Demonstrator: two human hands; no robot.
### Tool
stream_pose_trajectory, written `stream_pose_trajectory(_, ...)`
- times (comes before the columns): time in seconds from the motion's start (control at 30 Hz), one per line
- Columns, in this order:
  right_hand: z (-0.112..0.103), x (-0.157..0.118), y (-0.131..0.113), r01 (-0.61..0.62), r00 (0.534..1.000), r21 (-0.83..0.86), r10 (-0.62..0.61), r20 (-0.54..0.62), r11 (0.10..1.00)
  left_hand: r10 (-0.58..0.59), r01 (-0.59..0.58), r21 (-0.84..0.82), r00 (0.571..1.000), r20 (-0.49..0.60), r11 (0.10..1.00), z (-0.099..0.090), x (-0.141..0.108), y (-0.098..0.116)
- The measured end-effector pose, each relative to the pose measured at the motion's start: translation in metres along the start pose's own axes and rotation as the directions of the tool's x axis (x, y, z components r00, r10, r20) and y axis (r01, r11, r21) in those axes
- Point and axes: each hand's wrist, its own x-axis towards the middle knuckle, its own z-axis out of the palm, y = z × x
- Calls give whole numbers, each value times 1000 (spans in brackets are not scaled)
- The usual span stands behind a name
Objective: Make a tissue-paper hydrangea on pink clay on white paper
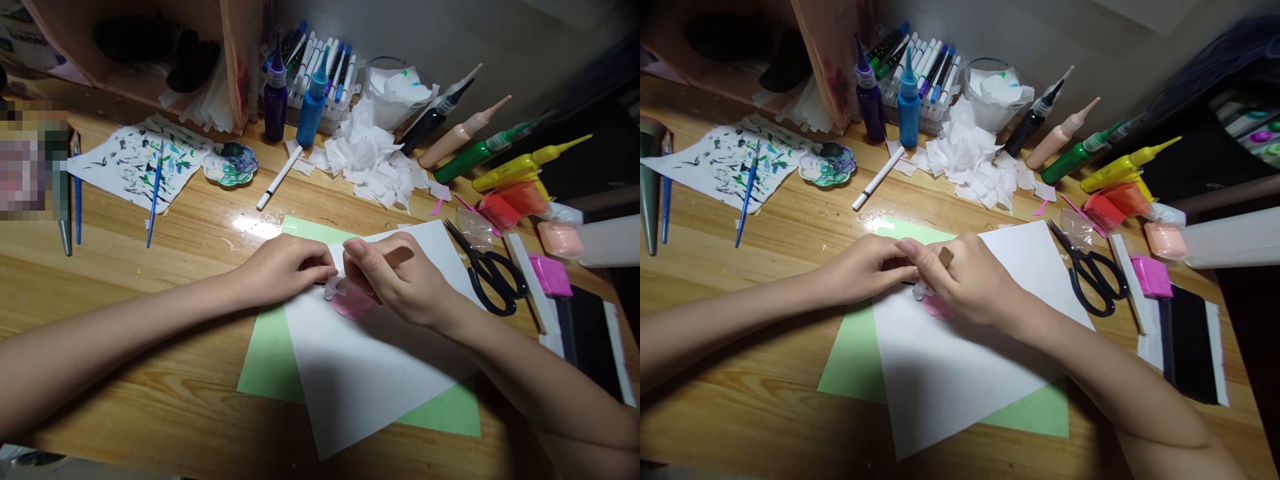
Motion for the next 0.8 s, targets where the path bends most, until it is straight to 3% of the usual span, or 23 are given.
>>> stream_pose_trajectory(0.37,-2,-9,6,134,991,1,-134,6,991,-17,16,-15,1000,-4,1000,-1,1,2)
stream_pose_trajectory(0.6,4,-5,2,38,999,-47,-39,-32,998,-22,21,-40,1000,-7,999,0,1,1)
stream_pose_trajectory(0.8,0,-10,-2,127,991,-39,-128,-46,991,-25,24,-34,999,-24,999,-1,0,2)
